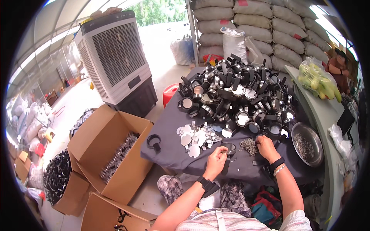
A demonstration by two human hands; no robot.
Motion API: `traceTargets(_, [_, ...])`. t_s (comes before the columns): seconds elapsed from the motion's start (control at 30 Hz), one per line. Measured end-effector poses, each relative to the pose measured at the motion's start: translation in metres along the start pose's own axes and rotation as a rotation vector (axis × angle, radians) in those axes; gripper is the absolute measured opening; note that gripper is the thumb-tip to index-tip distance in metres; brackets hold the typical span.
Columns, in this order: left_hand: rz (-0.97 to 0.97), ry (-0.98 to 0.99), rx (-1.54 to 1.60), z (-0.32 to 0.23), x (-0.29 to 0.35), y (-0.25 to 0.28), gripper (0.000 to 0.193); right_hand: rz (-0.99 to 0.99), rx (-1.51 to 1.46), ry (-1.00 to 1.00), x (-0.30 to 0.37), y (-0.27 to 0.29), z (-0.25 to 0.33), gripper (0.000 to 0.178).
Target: Assembling small metal components into circular black plastic housings.
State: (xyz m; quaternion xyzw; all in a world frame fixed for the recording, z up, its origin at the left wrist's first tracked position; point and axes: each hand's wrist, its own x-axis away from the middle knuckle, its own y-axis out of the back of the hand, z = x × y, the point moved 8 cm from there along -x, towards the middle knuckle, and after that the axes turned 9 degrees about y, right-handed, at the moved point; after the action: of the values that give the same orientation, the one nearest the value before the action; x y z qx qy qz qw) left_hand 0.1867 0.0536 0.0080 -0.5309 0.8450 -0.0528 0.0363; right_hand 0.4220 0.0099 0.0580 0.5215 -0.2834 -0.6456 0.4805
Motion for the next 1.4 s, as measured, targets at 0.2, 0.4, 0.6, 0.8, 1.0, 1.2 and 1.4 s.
traceTargets(0.2, [0.045,0.074,0.067,0.009,-0.004,-0.003,0.015,0.094,-0.015,0.066,-0.005,-0.005,0.006,0.013])
traceTargets(0.4, [0.018,0.094,0.129,0.004,-0.002,-0.010,0.015,0.016,-0.006,0.013,-0.004,0.003,-0.003,0.011])
traceTargets(0.6, [-0.004,0.032,0.010,0.009,-0.005,-0.003,0.016,0.011,0.121,0.002,-0.004,0.006,0.008,0.011])
traceTargets(0.8, [-0.023,0.061,0.029,0.004,0.001,0.003,0.018,0.001,0.172,-0.107,-0.002,0.011,0.009,0.007])
traceTargets(1.0, [0.000,0.061,-0.005,-0.001,0.006,-0.003,0.017,-0.020,0.155,-0.129,0.008,0.017,0.011,0.011])
traceTargets(1.2, [-0.009,0.028,0.060,0.009,-0.001,-0.001,0.018,-0.116,-0.333,-0.198,0.006,0.002,-0.021,0.005])
traceTargets(1.4, [0.042,0.099,0.130,-0.003,-0.005,-0.018,0.016,-0.185,-0.742,-0.395,0.015,0.015,-0.028,0.009])
